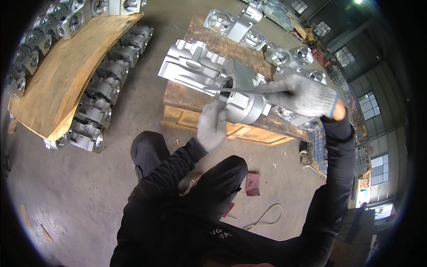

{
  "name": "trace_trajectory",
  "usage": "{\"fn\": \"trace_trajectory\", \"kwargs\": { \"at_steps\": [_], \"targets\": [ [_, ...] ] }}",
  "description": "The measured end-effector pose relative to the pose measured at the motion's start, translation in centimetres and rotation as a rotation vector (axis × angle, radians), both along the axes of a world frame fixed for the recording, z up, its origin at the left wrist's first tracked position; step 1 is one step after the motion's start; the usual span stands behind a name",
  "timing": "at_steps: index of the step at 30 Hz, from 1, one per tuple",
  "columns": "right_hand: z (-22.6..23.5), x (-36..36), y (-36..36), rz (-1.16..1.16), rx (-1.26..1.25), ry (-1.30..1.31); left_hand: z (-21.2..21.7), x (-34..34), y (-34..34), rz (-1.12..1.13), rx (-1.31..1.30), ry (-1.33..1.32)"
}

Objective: The person uses a metal file to deburr the edges and surfaces of a large cast metal part. They repeatedly reposition the part on a wooden workbench, file different edges and recessed areas, and rotate the part to access all sides.

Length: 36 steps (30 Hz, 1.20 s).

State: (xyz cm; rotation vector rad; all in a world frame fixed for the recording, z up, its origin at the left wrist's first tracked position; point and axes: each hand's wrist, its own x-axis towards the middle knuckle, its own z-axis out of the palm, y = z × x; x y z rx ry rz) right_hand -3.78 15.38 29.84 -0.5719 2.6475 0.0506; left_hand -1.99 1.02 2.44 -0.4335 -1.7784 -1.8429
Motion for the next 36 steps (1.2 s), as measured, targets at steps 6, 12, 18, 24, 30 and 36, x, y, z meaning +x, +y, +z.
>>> {"fn": "trace_trajectory", "kwargs": {
  "at_steps": [6, 12, 18, 24, 30, 36],
  "targets": [
    [-0.3, 1.9, -1.2, 0.195, 0.054, 0.417, 2.3, -1.9, 0.3, -0.021, 0.009, 0.004],
    [0.2, 1.7, -2.5, 0.138, 0.095, 0.533, 4.4, -4.1, 0.7, 0.057, 0.034, 0.027],
    [0.3, -0.1, -1.4, 0.172, 0.093, 0.627, 5.4, -6.3, 1.2, -0.019, 0.024, -0.029],
    [0.3, -1.6, -1.8, 0.095, 0.186, 0.541, 6.1, -7.4, 1.0, -0.144, 0.048, -0.084],
    [-1.2, -1.6, -0.2, 0.184, 0.135, 0.682, 6.5, -7.9, 1.2, -0.092, 0.029, -0.118],
    [-3.1, -1.0, 1.3, 0.248, 0.19, 0.882, 7.0, -7.9, 1.0, -0.077, -0.029, -0.113]
  ]
}}
